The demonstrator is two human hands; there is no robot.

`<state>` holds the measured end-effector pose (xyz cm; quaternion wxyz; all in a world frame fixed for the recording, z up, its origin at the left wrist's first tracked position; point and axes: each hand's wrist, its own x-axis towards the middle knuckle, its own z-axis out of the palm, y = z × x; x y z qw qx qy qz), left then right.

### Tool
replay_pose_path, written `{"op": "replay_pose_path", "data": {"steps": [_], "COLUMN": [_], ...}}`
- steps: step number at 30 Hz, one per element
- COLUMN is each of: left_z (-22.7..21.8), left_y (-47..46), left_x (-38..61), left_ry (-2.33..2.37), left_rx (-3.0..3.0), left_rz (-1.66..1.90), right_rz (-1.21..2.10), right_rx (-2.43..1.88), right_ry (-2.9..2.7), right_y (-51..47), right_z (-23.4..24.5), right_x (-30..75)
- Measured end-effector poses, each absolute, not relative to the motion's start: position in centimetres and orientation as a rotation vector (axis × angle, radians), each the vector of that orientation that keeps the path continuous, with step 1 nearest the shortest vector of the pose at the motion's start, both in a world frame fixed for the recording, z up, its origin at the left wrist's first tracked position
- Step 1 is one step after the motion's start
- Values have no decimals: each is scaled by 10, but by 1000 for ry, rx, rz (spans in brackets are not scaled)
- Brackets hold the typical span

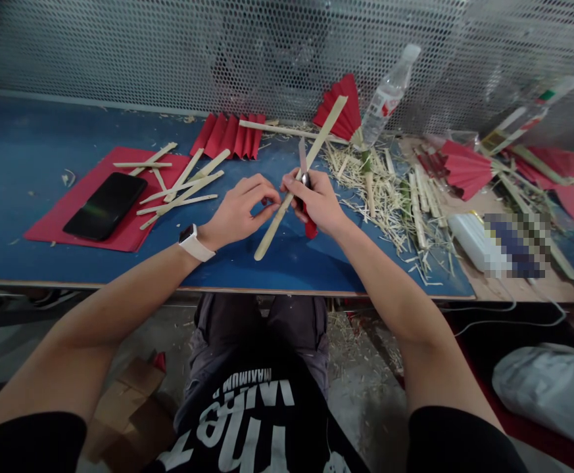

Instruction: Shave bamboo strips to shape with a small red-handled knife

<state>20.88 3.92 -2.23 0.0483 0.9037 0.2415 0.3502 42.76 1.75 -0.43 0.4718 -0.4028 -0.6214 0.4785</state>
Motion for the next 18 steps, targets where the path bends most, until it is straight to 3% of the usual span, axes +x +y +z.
{"op": "replay_pose_path", "data": {"steps": [18], "left_z": [-29], "left_y": [39], "left_x": [219], "left_ry": [826], "left_rx": [2943], "left_rz": [848], "right_rz": [1092], "right_rx": [-948], "right_ry": [-1724], "right_y": [20], "right_z": [-4], "right_x": [433]}}
